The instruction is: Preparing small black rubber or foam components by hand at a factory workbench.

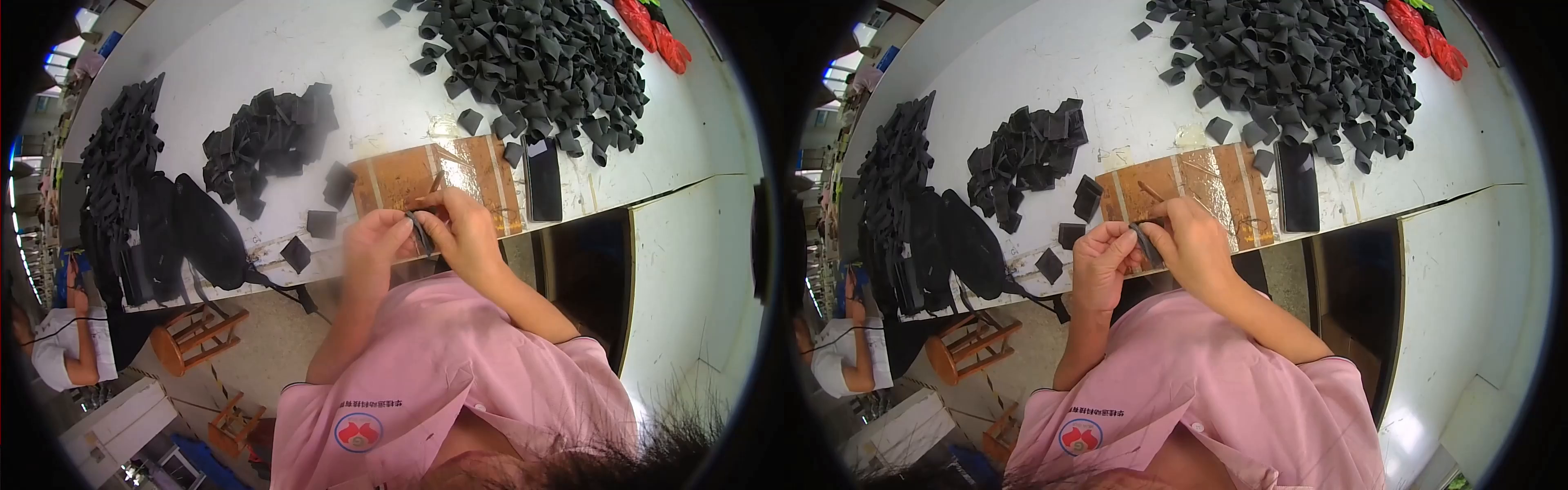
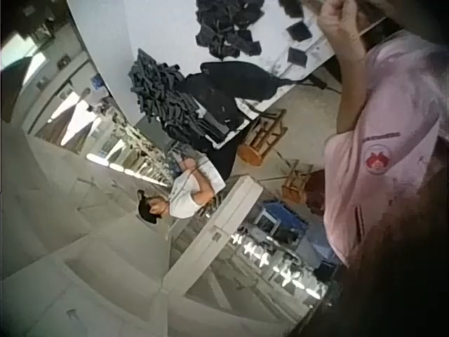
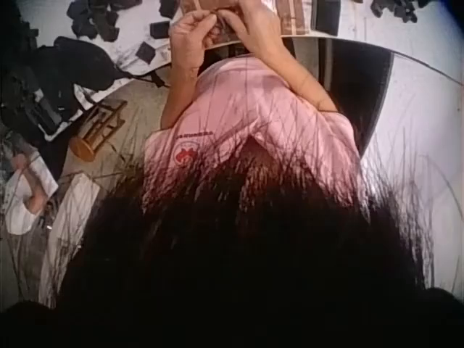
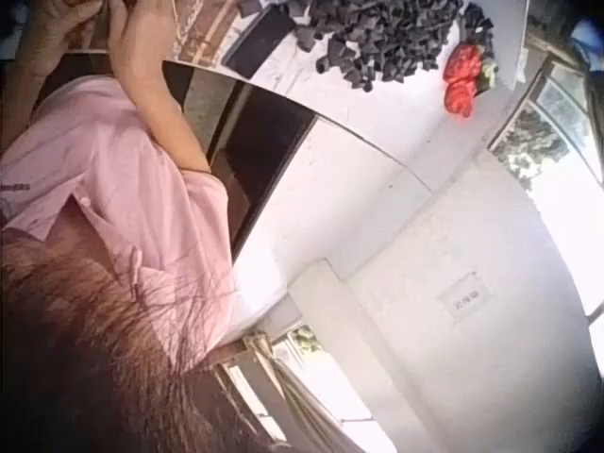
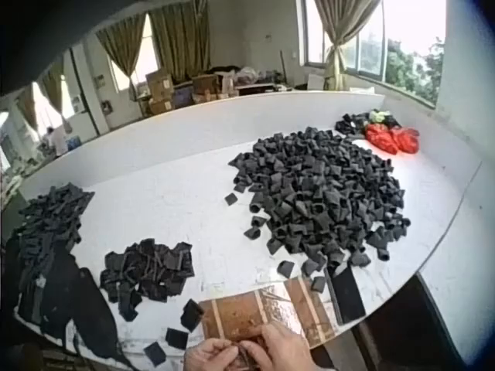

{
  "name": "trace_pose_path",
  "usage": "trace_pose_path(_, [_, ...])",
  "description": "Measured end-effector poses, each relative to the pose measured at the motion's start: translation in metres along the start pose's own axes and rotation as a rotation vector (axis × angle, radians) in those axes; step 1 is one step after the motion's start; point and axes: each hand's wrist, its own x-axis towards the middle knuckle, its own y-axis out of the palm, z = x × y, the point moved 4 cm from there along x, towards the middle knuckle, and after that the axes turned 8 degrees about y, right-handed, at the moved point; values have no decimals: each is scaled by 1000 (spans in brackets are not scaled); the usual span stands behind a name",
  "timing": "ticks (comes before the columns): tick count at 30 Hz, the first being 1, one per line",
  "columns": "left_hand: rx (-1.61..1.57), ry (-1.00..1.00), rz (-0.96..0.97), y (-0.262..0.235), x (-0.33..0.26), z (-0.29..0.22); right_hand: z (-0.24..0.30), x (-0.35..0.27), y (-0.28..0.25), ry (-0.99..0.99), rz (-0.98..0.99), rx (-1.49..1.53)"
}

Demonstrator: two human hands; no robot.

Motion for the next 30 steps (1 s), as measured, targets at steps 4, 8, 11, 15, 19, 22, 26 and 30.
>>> trace_pose_path(4, [400,265,-124,7,-3,-14,35,-26,-5,-526,-434,-403])
trace_pose_path(8, [436,369,-104,16,-8,-21,50,-40,-9,-611,-535,-411])
trace_pose_path(11, [418,417,-84,25,-9,-23,47,-35,-12,-658,-492,-399])
trace_pose_path(15, [875,667,-115,25,-10,-19,40,-24,-7,-624,-355,-178])
trace_pose_path(19, [1062,843,-242,30,-8,-22,37,-19,-3,-674,-567,-474])
trace_pose_path(22, [-111,166,-100,27,8,-19,34,-14,-15,-487,-478,-247])
trace_pose_path(26, [-249,-21,138,32,1,-22,13,-3,-18,5,53,694])
trace_pose_path(30, [560,647,-78,36,-4,-29,13,-7,-5,243,415,1147])
